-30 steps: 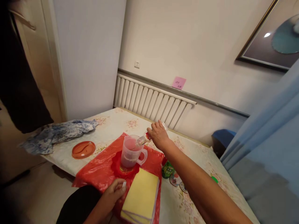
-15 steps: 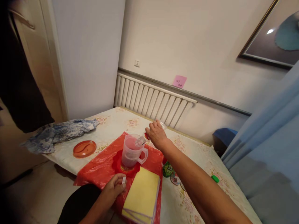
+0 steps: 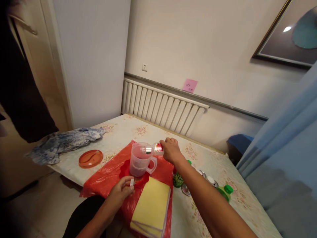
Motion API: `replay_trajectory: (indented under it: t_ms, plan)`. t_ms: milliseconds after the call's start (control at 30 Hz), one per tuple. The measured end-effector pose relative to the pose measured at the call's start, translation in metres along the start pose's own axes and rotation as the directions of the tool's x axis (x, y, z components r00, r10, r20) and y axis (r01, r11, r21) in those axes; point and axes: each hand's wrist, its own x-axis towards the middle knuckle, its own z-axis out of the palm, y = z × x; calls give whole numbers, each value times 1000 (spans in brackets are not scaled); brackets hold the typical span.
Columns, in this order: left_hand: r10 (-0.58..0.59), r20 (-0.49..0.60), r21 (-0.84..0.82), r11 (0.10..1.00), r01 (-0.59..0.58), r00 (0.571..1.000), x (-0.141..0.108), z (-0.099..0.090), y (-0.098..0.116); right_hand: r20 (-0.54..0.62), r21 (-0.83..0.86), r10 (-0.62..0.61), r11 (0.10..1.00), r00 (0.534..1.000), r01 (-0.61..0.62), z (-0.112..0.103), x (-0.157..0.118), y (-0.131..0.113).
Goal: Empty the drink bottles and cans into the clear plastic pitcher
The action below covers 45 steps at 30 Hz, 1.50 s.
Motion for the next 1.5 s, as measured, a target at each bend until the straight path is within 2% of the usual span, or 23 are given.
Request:
replay_trajectory:
  t_ms: [100, 233, 367, 433, 567, 700, 833, 933, 1067, 1167, 1267, 1400, 1433, 1500]
  plan:
    - [54, -4, 13, 998, -54, 999, 6, 1, 10, 69, 118, 40, 992, 997, -48, 10, -13, 3]
    - [146, -22, 63, 987, -145, 989, 12, 3, 27, 120, 269, 29, 961, 992, -61, 23, -41, -1]
    - [223, 14, 158, 962, -222, 975, 13, 5, 43, 77, 527, 16, 848, 997, -55, 42, -75, -11]
    - [250, 27, 238, 939, -250, 968, 12, 7, 48, 46, 598, 15, 800, 999, -40, 51, -89, -17]
    - [288, 69, 423, 859, -290, 955, 4, 11, 54, 28, 627, 25, 778, 999, -38, 60, -108, -30]
    - [282, 157, 558, 765, -321, 946, -4, 11, 64, 35, 627, 62, 776, 997, -70, 63, -118, -41]
    - [295, 248, 580, 718, -385, 923, -8, 8, 70, 36, 646, 83, 759, 996, -87, 70, -128, -51]
    - [318, 290, 562, 707, -430, 903, -9, 4, 62, 46, 656, 86, 749, 995, -96, 78, -135, -57]
    - [311, 310, 587, 680, -438, 898, -17, -2, 47, 77, 667, 100, 734, 992, -126, 92, -144, -68]
    - [288, 320, 636, 641, -430, 902, -27, -7, 53, 82, 713, 103, 689, 991, -130, 99, -147, -83]
    - [281, 342, 689, 573, -443, 896, -32, -15, 77, 46, 772, 131, 624, 990, -118, 104, -148, -99]
    - [318, 355, 771, 432, -467, 879, -23, -39, 119, 32, 834, 263, 525, 964, -171, 113, -153, -110]
    - [324, 346, 812, 368, -454, 881, -17, -47, 129, 35, 844, 279, 507, 960, -178, 117, -156, -110]
    - [271, 335, 905, 173, -388, 903, -3, -62, 145, 50, 851, 299, 487, 953, -197, 125, -163, -106]
